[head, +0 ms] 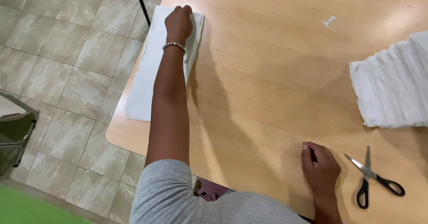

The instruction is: The person folds rectangular pieces of white fabric on a table, uses scissors to cut and trim specific pieces, and adds the finished folded items to a growing stack.

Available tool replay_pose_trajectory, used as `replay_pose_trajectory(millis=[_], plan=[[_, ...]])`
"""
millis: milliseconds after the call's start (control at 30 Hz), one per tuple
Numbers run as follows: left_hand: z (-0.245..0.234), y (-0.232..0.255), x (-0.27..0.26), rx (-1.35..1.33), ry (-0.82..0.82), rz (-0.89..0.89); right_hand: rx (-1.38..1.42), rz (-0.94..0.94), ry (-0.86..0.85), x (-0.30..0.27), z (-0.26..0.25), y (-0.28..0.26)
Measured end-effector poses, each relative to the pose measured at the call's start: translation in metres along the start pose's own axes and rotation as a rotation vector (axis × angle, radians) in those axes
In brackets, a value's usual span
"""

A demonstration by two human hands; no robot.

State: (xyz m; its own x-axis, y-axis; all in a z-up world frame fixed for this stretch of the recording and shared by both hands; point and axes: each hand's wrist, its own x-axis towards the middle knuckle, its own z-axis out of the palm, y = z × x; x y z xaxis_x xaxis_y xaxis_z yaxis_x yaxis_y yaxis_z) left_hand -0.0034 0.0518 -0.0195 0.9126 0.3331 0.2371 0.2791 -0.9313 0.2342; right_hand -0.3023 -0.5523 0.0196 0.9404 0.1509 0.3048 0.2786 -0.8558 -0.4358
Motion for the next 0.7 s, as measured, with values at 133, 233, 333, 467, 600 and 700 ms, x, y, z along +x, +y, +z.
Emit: replay_pose_trajectory(millis=[133, 233, 333, 467, 600, 700], plan=[[-0.01, -0.003, 0.001, -0.054, -0.054, 0.039, -0.043, 0.012, 0.002, -0.001, 0.001, -0.002], [-0.015, -0.002, 0.001, -0.072, -0.042, 0.058, -0.053, 0.048, -0.028, 0.0, 0.001, -0.003], [-0.018, -0.001, -0.002, -0.066, -0.013, 0.109, -0.049, 0.078, -0.055, 0.001, 0.0, -0.002], [-0.018, -0.003, -0.003, -0.049, 0.006, 0.163, -0.064, 0.038, -0.014, 0.001, 0.001, -0.002], [-0.024, 0.002, 0.0, -0.07, -0.063, 0.133, -0.019, 0.084, -0.031, 0.003, -0.002, -0.008], [-0.031, 0.006, 0.004, -0.064, -0.117, 0.148, -0.038, 0.122, -0.049, 0.004, 0.0, -0.006]])
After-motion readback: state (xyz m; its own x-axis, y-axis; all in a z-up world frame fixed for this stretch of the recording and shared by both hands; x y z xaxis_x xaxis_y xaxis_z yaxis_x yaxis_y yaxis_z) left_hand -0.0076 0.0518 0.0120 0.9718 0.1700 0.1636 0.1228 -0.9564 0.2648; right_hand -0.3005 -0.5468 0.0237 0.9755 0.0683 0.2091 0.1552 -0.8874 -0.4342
